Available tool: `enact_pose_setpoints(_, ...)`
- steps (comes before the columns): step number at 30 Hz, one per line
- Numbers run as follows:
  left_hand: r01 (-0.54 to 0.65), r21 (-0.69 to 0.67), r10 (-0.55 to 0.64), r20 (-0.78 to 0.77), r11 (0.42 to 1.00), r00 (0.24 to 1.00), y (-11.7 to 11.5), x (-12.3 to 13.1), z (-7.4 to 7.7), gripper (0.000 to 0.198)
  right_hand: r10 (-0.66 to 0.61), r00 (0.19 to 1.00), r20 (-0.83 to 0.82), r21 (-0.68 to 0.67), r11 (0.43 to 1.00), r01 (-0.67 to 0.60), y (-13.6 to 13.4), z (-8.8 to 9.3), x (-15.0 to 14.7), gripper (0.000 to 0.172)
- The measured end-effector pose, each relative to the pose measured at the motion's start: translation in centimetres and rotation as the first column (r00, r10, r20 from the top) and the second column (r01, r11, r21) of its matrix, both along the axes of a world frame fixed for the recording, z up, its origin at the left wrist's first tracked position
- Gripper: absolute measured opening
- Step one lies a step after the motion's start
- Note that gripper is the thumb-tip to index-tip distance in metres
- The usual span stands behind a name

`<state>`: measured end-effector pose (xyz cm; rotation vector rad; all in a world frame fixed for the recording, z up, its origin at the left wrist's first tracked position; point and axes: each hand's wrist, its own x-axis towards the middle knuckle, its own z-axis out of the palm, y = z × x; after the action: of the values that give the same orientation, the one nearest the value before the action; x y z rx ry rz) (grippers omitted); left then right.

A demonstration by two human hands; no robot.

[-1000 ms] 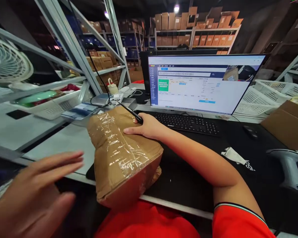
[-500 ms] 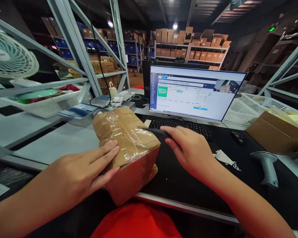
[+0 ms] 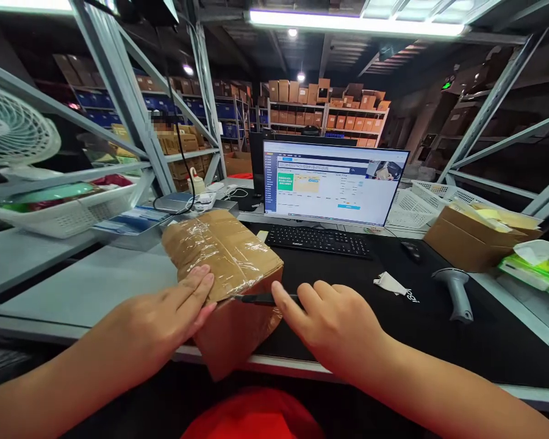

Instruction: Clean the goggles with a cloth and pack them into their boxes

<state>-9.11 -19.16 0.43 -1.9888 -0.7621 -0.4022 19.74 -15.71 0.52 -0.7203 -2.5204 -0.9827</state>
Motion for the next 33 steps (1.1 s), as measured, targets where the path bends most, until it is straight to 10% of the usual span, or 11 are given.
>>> enact_pose_setpoints(5, 0.006, -0.024, -0.005, 0.015, 1.000, 1.000, -0.5, -1.1, -0.5, 0.033, -0.341, 0.940, 0.021, 0.012, 0.940, 0.341, 1.9, 0.3, 2.7, 0.054)
enact_pose_setpoints(15, 0.008, -0.031, -0.008, 0.016, 0.999, 1.000, -0.4, -0.7, 0.1, 0.034, 0.024, 0.996, -0.087, -0.052, 0.998, -0.029, -2.1, -0.2, -0.8, 0.044)
enact_pose_setpoints(33, 0.038, -0.039, -0.037, 0.020, 0.999, 0.999, -0.9, -3.3, -0.1, 0.036, -0.255, 0.962, -0.098, 0.050, 0.964, 0.261, 0.9, -0.9, 2.4, 0.048)
